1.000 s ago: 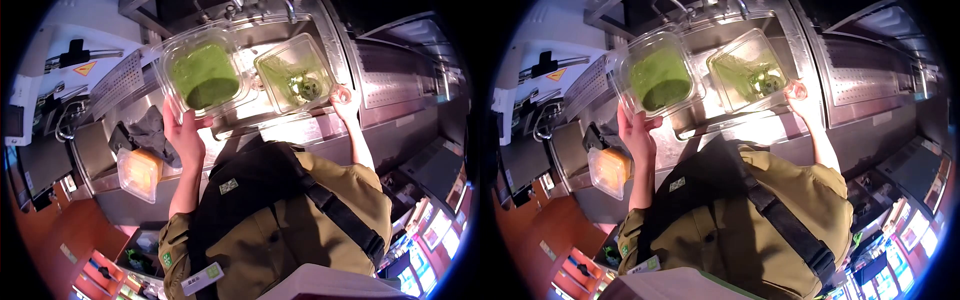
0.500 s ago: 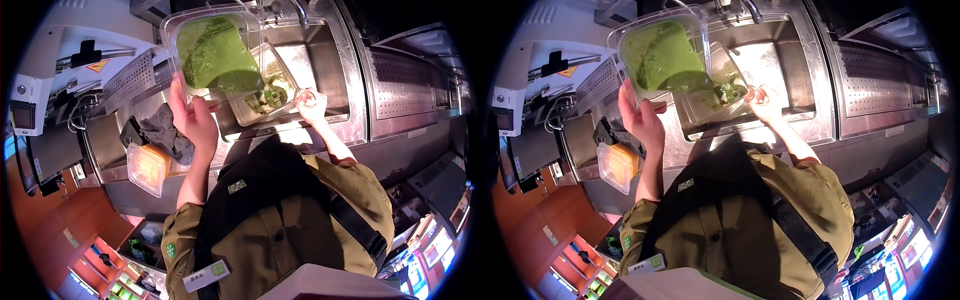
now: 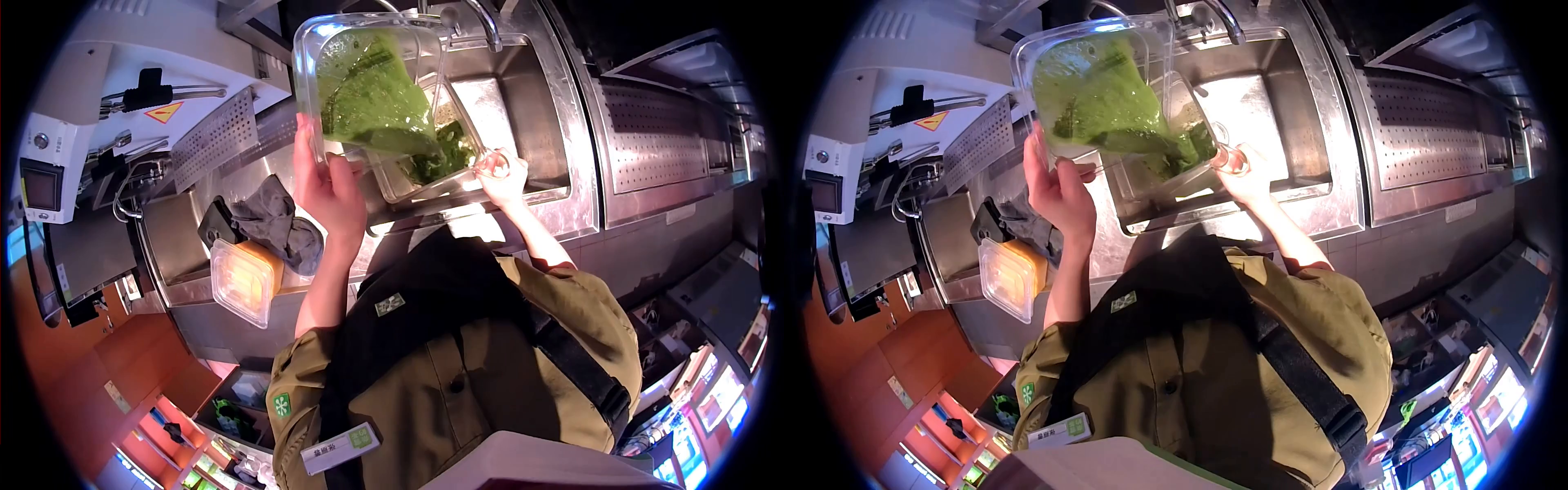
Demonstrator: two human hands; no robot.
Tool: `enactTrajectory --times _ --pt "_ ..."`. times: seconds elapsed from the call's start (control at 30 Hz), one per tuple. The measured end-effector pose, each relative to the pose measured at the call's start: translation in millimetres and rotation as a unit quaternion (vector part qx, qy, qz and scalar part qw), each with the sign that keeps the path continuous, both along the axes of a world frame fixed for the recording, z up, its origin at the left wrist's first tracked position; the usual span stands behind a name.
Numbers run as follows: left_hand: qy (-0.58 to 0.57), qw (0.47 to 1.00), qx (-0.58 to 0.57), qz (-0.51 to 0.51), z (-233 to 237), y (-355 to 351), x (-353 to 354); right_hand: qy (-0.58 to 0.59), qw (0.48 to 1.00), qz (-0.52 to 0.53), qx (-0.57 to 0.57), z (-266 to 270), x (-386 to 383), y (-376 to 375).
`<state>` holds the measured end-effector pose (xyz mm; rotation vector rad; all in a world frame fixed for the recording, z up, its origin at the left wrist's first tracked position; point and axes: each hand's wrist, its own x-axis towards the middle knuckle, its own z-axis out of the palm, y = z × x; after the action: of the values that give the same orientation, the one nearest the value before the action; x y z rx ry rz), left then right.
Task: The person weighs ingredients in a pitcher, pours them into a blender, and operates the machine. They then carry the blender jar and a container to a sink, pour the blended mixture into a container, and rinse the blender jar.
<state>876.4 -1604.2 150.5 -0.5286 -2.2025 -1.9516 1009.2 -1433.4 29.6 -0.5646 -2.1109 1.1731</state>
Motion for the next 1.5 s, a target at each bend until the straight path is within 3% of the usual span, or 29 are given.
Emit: enactTrajectory --times 0.3,0.47,0.53,0.7,0.8,0.9,0.93,1.03,1.07,1.13,1.23,1.37,1.5 --pt "-0.150 0.988 0.038 -0.025 16.7 1.3 5.9 -0.001 0.999 -0.019 -0.029 -6.7 0.7 -2.0" --pt "-0.285 0.946 0.147 -0.055 15.6 -14.0 -6.1 -0.011 0.999 -0.017 -0.037 -4.5 6.3 8.2" --pt "-0.321 0.930 0.171 -0.051 18.8 -20.1 -5.7 -0.030 0.998 -0.047 0.023 -3.2 17.8 21.4" --pt "-0.314 0.934 0.166 -0.042 14.1 -54.4 1.5 -0.070 0.988 0.026 0.134 24.1 45.0 54.5" --pt "-0.329 0.930 0.164 -0.027 3.1 -81.3 4.6 -0.084 0.994 -0.060 0.043 5.7 40.3 57.4" --pt "-0.341 0.925 0.166 -0.001 -8.7 -105.3 12.0 0.026 0.994 -0.083 -0.060 -26.2 42.5 65.4" --pt "-0.345 0.924 0.165 0.018 -12.8 -111.5 13.8 -0.083 0.992 -0.094 0.002 -38.5 58.4 76.7" --pt "-0.359 0.917 0.165 0.059 -27.6 -127.3 23.4 -0.067 0.995 -0.068 -0.037 -3.2 58.4 62.8" --pt "-0.360 0.915 0.169 0.066 -33.6 -132.7 25.6 -0.110 0.986 -0.107 0.061 -18.0 56.4 69.3" --pt "-0.366 0.911 0.168 0.083 -44.5 -146.6 31.6 0.064 0.977 -0.098 -0.177 -17.3 43.7 55.9" --pt "-0.374 0.905 0.179 0.095 -60.8 -162.3 36.8 0.083 0.982 -0.162 -0.058 8.5 46.1 37.6" --pt "-0.362 0.896 0.244 0.076 -90.6 -175.2 35.5 0.118 0.982 -0.114 -0.089 2.9 49.5 38.0" --pt "-0.360 0.901 0.236 0.061 -108.3 -181.7 34.7 0.163 0.974 -0.118 -0.108 -28.2 68.9 49.9"
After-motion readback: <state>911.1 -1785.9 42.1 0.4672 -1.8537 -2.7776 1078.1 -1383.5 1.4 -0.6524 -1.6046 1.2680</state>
